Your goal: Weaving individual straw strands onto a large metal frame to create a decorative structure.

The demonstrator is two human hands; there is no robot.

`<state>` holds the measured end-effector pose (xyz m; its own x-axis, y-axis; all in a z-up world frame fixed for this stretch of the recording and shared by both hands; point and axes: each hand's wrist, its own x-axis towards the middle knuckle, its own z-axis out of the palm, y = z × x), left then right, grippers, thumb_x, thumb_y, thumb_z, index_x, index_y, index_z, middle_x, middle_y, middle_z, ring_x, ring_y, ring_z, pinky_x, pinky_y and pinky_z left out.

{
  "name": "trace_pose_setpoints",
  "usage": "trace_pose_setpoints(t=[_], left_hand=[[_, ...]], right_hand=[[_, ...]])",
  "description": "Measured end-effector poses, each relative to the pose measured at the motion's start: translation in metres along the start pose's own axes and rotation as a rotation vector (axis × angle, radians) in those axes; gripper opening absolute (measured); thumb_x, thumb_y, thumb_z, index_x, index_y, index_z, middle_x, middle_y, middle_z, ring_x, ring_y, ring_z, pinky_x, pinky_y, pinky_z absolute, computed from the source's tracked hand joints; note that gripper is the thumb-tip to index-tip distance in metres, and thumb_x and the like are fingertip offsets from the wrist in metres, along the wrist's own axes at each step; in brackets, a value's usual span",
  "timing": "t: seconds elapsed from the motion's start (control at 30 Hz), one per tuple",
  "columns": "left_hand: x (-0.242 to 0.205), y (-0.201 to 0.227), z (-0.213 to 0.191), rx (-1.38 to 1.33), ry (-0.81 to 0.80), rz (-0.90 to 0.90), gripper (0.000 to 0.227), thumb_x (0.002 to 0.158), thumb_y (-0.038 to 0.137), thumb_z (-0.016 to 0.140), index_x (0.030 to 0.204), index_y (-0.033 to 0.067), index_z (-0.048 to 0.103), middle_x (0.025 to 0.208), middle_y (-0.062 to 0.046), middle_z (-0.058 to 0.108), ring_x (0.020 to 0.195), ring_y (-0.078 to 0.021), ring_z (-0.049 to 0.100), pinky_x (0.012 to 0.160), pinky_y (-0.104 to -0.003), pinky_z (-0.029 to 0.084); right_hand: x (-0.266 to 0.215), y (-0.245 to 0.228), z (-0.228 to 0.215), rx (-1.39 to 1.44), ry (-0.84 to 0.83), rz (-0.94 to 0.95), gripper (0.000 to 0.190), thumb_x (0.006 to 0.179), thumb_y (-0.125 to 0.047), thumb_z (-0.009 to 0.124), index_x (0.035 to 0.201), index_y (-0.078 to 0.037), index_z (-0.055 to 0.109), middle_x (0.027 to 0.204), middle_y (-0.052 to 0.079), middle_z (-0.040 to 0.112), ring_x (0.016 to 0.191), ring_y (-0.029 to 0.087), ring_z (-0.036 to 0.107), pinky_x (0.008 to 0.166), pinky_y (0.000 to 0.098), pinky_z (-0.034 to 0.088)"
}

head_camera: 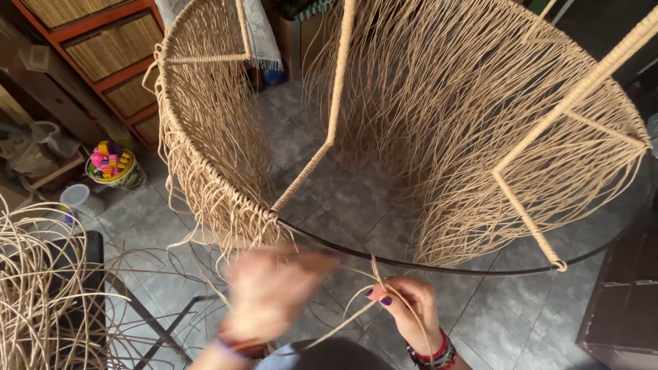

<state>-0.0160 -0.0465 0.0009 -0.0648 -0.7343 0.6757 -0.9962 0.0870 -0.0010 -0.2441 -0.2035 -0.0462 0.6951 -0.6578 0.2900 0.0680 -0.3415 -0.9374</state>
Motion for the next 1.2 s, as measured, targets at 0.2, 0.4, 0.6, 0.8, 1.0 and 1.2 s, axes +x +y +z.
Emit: trace_pose_setpoints(t=[0.2,0.4,0.6,0.8,1.0,1.2], left_hand=[[-0.065,-0.045,-0.049,0.429,0.277,-0.448,0.017,0.092,0.010,0.070,0.101,0.0200,0.081,0.104,0.003,0.074,0.110,-0.0268,0.062,0.102,-0.041,0.029],[0.010,-0.006,-0.020,-0.118,0.016,-0.090,0.045,0.081,0.018,0.070,0.126,0.0221,0.066,0.124,-0.003,0.067,0.111,-0.0306,0.062,0.089,-0.050,0.047],[0.033,-0.016,-0.011,-0.294,0.163,0.244,0.025,0.110,0.013,0.048,0.118,0.0066,0.071,0.121,-0.010,0.073,0.115,-0.0276,0.071,0.103,-0.040,0.051],[-0.009,-0.037,-0.026,0.226,0.214,-0.285,0.035,0.091,0.021,0.072,0.126,0.0154,0.073,0.127,-0.009,0.070,0.133,-0.0392,0.058,0.112,-0.054,0.035],[0.038,0.008,-0.001,-0.365,-0.034,0.269,0.037,0.112,0.031,0.053,0.146,0.0182,0.059,0.154,-0.007,0.054,0.146,-0.0316,0.044,0.121,-0.055,0.026],[0.070,0.018,0.011,-0.729,0.259,0.171,0.040,0.112,0.032,0.038,0.108,0.0049,0.068,0.115,-0.012,0.074,0.114,-0.0311,0.073,0.094,-0.041,0.062]], right_hand=[[-0.013,0.023,0.001,0.079,0.073,0.043,0.017,0.092,-0.014,0.066,0.086,-0.002,0.077,0.086,0.014,0.081,0.081,0.021,0.078,0.069,0.0302,0.063],[-0.008,-0.016,0.023,-0.038,0.155,-0.086,0.018,0.090,-0.017,0.067,0.079,-0.007,0.078,0.076,0.004,0.080,0.063,0.013,0.074,0.056,0.0248,0.058],[-0.021,0.006,0.029,0.300,0.257,0.014,0.034,0.093,-0.026,0.070,0.083,0.007,0.076,0.075,0.013,0.072,0.058,0.015,0.057,0.053,0.0282,0.042],[-0.021,-0.007,0.034,0.370,0.264,-0.054,0.026,0.094,-0.017,0.069,0.084,0.006,0.075,0.071,0.012,0.065,0.056,0.014,0.047,0.053,0.0281,0.036],[-0.027,-0.001,0.042,0.271,0.356,0.022,0.012,0.083,-0.011,0.073,0.079,0.000,0.075,0.068,0.007,0.071,0.061,0.012,0.059,0.056,0.0279,0.046],[-0.019,-0.035,0.059,0.627,0.139,-0.187,0.038,0.105,-0.008,0.052,0.136,0.014,0.049,0.078,0.008,0.046,0.061,0.014,0.039,0.054,0.0295,0.031]])
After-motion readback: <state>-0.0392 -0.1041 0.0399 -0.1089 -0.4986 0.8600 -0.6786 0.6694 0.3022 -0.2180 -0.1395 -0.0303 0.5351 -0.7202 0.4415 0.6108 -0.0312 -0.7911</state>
